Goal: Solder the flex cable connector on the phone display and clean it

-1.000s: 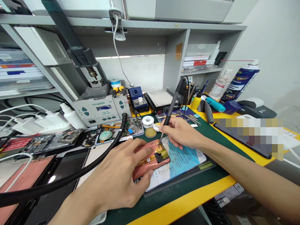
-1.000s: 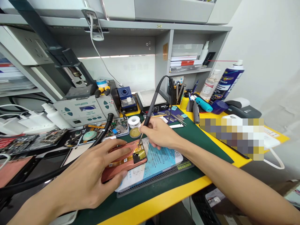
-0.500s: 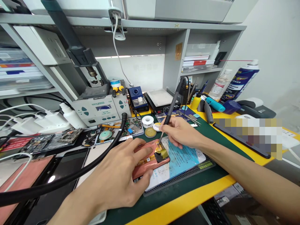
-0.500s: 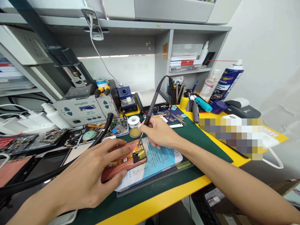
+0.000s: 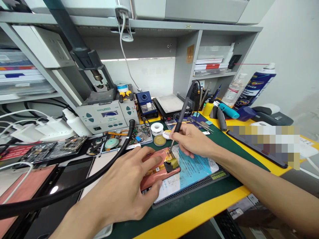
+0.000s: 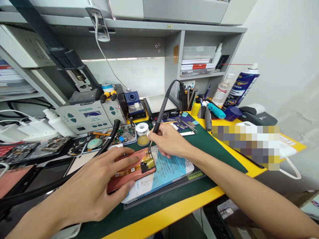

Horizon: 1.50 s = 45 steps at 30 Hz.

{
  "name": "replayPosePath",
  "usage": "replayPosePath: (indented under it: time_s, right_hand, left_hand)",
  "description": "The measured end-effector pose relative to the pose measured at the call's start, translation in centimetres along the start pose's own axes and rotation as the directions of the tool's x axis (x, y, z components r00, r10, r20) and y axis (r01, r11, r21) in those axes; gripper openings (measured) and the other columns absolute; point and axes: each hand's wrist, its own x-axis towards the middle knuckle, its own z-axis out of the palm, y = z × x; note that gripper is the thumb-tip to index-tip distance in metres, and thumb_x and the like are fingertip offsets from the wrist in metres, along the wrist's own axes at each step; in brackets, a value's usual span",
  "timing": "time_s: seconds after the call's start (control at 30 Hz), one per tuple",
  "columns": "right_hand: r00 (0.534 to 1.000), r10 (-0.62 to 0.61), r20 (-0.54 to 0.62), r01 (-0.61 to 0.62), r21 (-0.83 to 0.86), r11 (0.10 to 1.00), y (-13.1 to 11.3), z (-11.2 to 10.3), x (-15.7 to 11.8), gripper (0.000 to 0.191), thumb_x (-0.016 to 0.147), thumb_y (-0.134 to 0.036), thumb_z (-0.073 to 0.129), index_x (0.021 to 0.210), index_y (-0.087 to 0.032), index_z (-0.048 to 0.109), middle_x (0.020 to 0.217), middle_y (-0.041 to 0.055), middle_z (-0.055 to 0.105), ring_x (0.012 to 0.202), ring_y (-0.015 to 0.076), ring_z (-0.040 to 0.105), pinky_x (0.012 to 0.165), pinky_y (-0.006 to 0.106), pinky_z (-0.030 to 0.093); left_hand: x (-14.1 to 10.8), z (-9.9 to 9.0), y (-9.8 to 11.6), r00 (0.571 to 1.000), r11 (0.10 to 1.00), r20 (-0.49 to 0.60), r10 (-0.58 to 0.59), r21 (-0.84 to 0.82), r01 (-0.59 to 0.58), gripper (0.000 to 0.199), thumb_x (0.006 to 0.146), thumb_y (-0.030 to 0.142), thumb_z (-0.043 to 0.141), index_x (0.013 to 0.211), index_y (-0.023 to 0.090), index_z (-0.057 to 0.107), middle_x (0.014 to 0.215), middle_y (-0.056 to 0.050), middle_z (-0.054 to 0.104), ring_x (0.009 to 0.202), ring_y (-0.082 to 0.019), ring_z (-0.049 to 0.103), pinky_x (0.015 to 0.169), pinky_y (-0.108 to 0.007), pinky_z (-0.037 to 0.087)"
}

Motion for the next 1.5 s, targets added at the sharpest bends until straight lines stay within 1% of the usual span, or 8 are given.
replayPosePath:
  time_s: [0.33, 0.63, 0.83, 1.17, 1.3, 1.5]
  right_hand:
    - [1.0, -0.004, 0.009, 0.004, -0.005, 1.0, -0.21, -0.04, -0.2, 0.015, 0.091, -0.031, 0.05, 0.082, -0.02, 0.051, 0.035, -0.0075, 0.049, 0.025, 0.0076, 0.039, 0.026, 0.014, 0.028]
    - [1.0, -0.001, -0.001, 0.001, 0.014, 1.0, 0.01, -0.03, -0.08, 0.013, 0.091, -0.031, 0.049, 0.083, -0.02, 0.05, 0.035, -0.0073, 0.049, 0.024, 0.0078, 0.038, 0.026, 0.014, 0.026]
    - [1.0, -0.007, 0.031, 0.006, 0.003, 1.0, 0.05, -0.14, -0.15, 0.012, 0.09, -0.028, 0.05, 0.083, -0.019, 0.052, 0.035, -0.0071, 0.05, 0.025, 0.0077, 0.04, 0.026, 0.013, 0.026]
    - [0.999, -0.002, 0.032, 0.002, -0.001, 1.0, -0.17, -0.07, -0.17, 0.009, 0.089, -0.025, 0.05, 0.081, -0.02, 0.052, 0.035, -0.0075, 0.049, 0.025, 0.0078, 0.04, 0.026, 0.014, 0.028]
    - [0.999, -0.004, 0.038, 0.004, -0.001, 1.0, -0.04, -0.12, -0.14, 0.009, 0.089, -0.024, 0.049, 0.081, -0.02, 0.051, 0.035, -0.0075, 0.049, 0.026, 0.0081, 0.04, 0.026, 0.014, 0.029]
    - [0.999, -0.013, 0.034, 0.013, 0.004, 1.0, -0.18, -0.05, -0.22, 0.009, 0.089, -0.025, 0.048, 0.082, -0.019, 0.051, 0.034, -0.0079, 0.048, 0.025, 0.0075, 0.039, 0.027, 0.013, 0.027]
  left_hand:
    - [-0.12, 0.0, -0.08, 1.0, 1.0, 0.013, -0.009, -0.004, 0.009, 0.044, 0.09, 0.037, 0.046, 0.133, 0.03, 0.053, 0.115, -0.007, 0.055, 0.1, -0.026, 0.055, 0.087, -0.045, 0.048]
    - [-0.28, -0.03, -0.07, 1.0, 1.0, 0.006, -0.004, -0.001, 0.004, 0.044, 0.09, 0.037, 0.046, 0.133, 0.031, 0.053, 0.114, -0.007, 0.056, 0.098, -0.026, 0.056, 0.085, -0.044, 0.048]
    - [-0.19, 0.09, -0.16, 1.0, 1.0, 0.002, 0.004, -0.019, -0.003, 0.052, 0.089, 0.034, 0.048, 0.14, 0.035, 0.045, 0.115, -0.005, 0.055, 0.099, -0.024, 0.056, 0.087, -0.042, 0.048]
    - [-0.28, 0.17, -0.22, 1.0, 1.0, -0.004, 0.006, -0.026, -0.006, 0.054, 0.088, 0.034, 0.049, 0.142, 0.036, 0.043, 0.113, -0.005, 0.056, 0.097, -0.023, 0.057, 0.086, -0.041, 0.048]
    - [-0.28, 0.24, -0.22, 1.0, 1.0, 0.001, 0.006, -0.028, -0.006, 0.05, 0.088, 0.033, 0.05, 0.138, 0.034, 0.048, 0.112, -0.005, 0.056, 0.096, -0.023, 0.057, 0.084, -0.041, 0.048]
    - [-0.18, 0.21, -0.15, 1.0, 1.0, -0.012, -0.002, -0.019, 0.002, 0.047, 0.088, 0.035, 0.049, 0.135, 0.033, 0.051, 0.115, -0.006, 0.056, 0.1, -0.024, 0.057, 0.086, -0.042, 0.048]
